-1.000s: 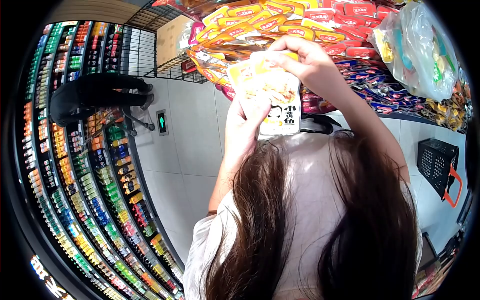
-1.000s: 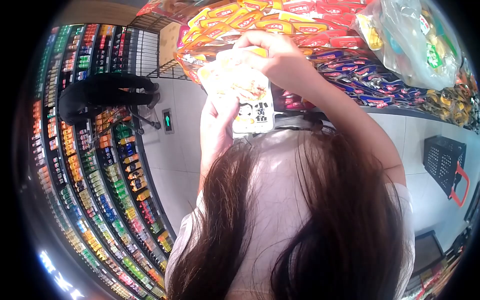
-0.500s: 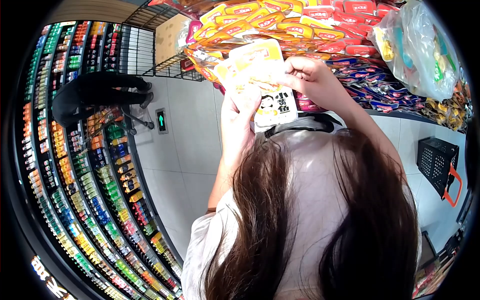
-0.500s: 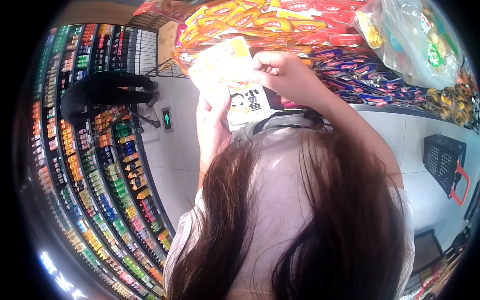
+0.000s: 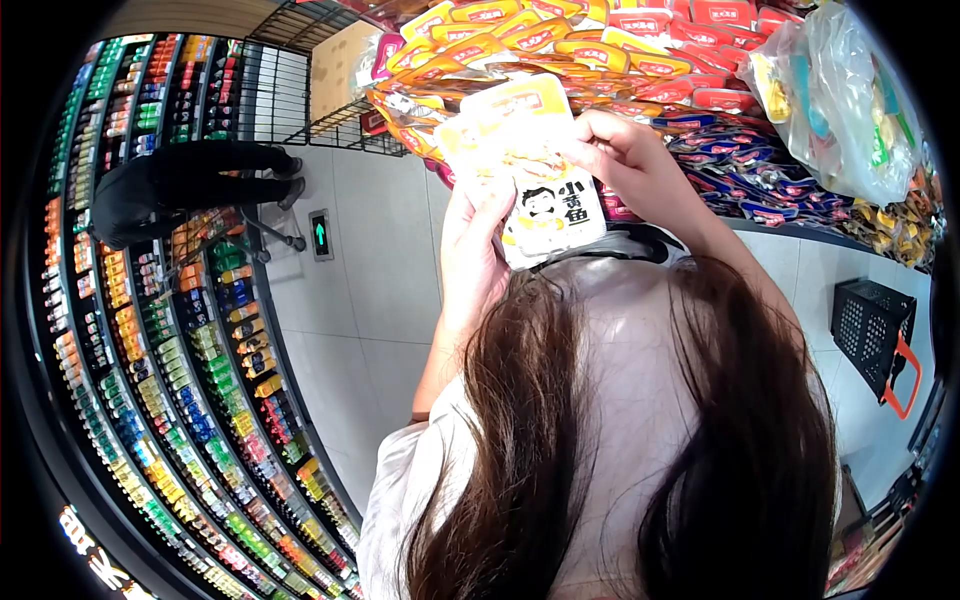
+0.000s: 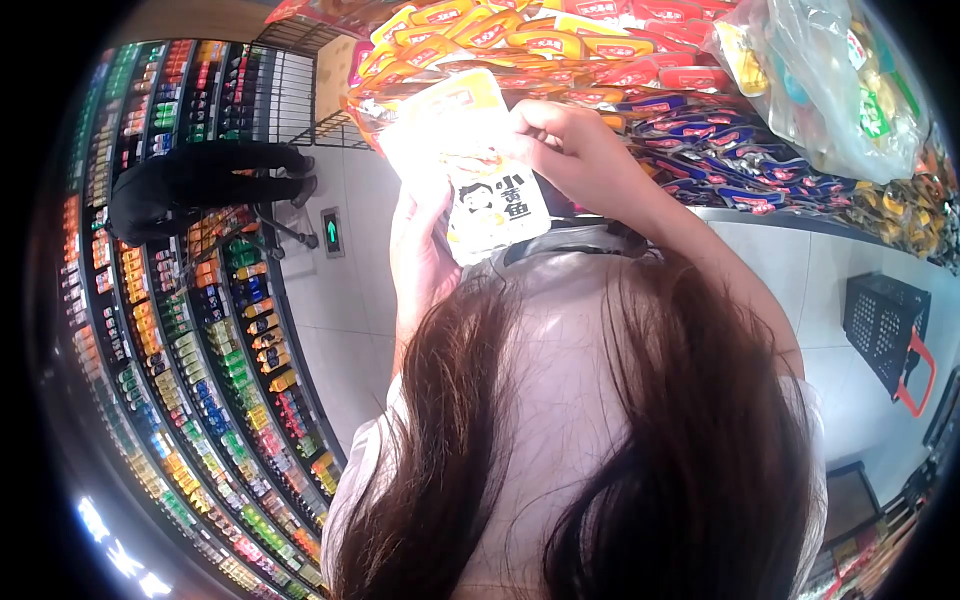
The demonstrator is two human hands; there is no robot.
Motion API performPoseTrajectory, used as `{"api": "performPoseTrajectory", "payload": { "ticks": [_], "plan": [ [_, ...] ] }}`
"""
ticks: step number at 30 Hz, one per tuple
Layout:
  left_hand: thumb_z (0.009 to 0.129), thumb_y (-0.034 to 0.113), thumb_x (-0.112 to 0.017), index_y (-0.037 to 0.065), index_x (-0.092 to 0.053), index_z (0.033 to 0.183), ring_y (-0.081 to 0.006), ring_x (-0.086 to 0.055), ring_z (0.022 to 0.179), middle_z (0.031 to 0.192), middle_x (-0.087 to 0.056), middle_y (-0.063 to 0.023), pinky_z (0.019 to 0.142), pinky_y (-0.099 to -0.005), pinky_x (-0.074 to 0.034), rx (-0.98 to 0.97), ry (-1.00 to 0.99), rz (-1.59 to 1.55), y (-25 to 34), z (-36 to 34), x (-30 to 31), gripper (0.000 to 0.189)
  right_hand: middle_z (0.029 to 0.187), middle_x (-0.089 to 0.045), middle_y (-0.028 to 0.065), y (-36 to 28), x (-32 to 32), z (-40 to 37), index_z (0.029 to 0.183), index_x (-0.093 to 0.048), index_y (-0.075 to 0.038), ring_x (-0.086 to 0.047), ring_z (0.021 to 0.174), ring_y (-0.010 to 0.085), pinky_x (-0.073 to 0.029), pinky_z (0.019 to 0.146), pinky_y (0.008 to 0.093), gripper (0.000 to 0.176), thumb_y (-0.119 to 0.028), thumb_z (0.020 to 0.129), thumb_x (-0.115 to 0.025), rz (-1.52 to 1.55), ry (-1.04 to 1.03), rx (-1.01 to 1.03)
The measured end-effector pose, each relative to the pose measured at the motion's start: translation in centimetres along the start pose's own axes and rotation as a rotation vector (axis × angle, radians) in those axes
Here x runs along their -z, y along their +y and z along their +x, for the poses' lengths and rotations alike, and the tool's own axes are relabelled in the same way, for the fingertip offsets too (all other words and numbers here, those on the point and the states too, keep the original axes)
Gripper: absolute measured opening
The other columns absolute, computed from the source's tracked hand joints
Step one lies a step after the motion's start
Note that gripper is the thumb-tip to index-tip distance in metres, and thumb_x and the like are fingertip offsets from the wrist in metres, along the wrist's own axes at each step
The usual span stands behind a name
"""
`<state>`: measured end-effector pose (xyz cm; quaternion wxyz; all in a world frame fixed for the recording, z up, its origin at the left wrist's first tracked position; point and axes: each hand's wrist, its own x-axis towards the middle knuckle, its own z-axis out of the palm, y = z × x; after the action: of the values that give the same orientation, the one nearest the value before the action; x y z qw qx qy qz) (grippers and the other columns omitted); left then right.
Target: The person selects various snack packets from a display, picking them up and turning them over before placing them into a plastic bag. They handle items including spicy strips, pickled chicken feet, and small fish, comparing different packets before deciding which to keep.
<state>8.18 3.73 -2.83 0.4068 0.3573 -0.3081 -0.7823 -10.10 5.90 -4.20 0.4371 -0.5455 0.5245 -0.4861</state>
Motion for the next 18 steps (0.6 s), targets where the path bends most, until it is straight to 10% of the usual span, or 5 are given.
{"api": "performPoseTrajectory", "payload": {
  "ticks": [18],
  "plan": [
    [0.087,0.009,-0.055,-0.003,-0.039,0.124,-0.0170,-0.054,0.105,0.117,-0.053,-0.0138,0.091,-0.0314,-0.043,-0.107,-0.049,0.085,0.3,0.9,-1.0,0.042,0.067,-0.050,-0.0040,-0.2,0.7,0.6,0.083,-0.056,-0.003,-0.044,0.062,0.0010,-0.036,0.054,0.0184,0.018,-0.019,0.089,-0.052,0.135,0.020,-0.017]
  ]
}}
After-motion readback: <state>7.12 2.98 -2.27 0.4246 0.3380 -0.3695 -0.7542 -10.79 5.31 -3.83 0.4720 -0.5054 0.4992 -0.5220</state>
